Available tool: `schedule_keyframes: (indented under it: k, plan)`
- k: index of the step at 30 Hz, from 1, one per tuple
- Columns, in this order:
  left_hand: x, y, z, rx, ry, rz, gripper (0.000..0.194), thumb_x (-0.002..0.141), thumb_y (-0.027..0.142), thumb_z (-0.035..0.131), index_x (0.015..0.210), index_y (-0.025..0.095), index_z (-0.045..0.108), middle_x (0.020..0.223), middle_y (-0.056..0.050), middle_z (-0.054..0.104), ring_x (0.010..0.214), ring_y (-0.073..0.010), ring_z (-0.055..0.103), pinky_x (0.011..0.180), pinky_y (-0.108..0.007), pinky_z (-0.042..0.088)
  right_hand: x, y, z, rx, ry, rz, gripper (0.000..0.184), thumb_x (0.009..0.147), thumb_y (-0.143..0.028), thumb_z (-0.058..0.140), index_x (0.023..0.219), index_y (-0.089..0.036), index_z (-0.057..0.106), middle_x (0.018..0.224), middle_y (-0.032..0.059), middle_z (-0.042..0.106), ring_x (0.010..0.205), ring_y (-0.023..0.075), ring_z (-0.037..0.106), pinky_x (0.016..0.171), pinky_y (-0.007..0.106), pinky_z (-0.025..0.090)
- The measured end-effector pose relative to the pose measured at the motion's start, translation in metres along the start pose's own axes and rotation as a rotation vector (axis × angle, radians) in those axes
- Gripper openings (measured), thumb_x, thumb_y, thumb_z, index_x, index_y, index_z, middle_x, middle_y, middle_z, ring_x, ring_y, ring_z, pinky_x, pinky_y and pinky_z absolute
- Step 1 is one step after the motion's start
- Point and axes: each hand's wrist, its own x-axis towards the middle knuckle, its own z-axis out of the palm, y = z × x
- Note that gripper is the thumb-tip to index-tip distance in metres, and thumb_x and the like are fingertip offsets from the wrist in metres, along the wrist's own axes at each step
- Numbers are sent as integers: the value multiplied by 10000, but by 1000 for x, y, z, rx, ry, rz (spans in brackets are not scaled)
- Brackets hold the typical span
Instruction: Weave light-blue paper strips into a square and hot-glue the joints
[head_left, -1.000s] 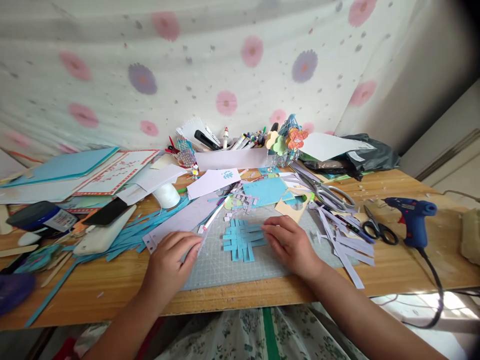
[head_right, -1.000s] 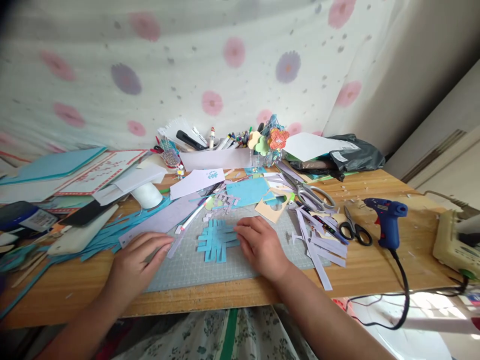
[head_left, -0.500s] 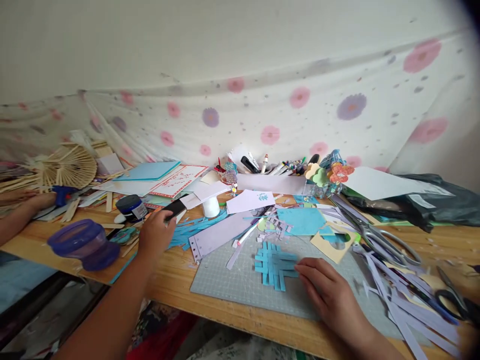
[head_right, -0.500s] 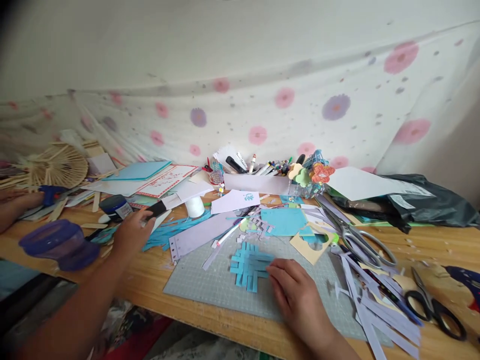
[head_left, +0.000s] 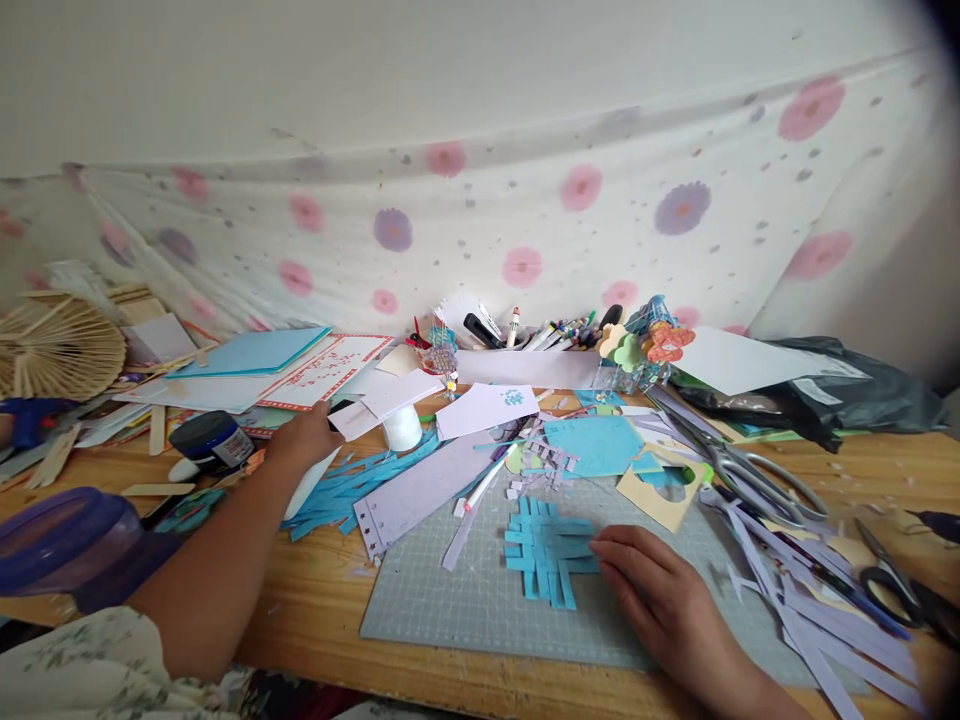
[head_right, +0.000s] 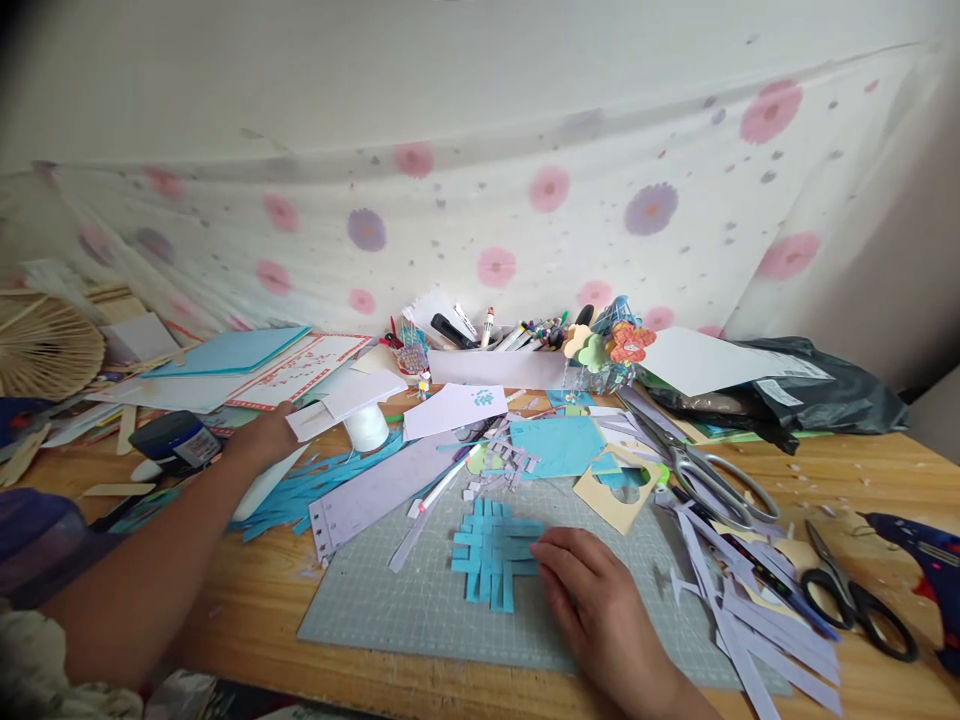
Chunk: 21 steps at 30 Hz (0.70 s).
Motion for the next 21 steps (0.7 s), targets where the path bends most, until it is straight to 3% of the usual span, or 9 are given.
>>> schedule_keyframes:
  k: [4,9,13,21]
  plan:
    - [-4,-4,-4,125,-76,-83,594,843,519,448,1261,97,433,1074,-200,638,883,-347,613,678,-400,433,2,-1,0,13,-12,5,219,895,-145,501,1060,-217,625,1012,94,621,924,189,628,763,305,569]
    - [-12,-14,-10,183,-186,-88,804,740,533,611,1378,125,339,1020,-145,678,845,-301,624,663,-325,433,3,-1,-1,13,-12,1,211,894,-150,503,1052,-215,628,1010,91,621,923,183,630,764,294,569]
    - [-25,-16,-13,203,-196,-81,733,768,377,583,1405,142,306,985,-127,690,828,-286,634,637,-300,428,2,-1,-2,17,-18,4,211,897,-161,497,1049,-216,633,1008,89,624,926,185,634,759,291,568]
    - [-59,-6,-24,224,-178,-108,763,720,352,587,1408,169,312,952,-111,690,790,-300,648,614,-317,439,3,-2,-2,9,-8,-16,218,902,-167,483,1044,-214,642,1009,92,631,916,184,636,765,300,567]
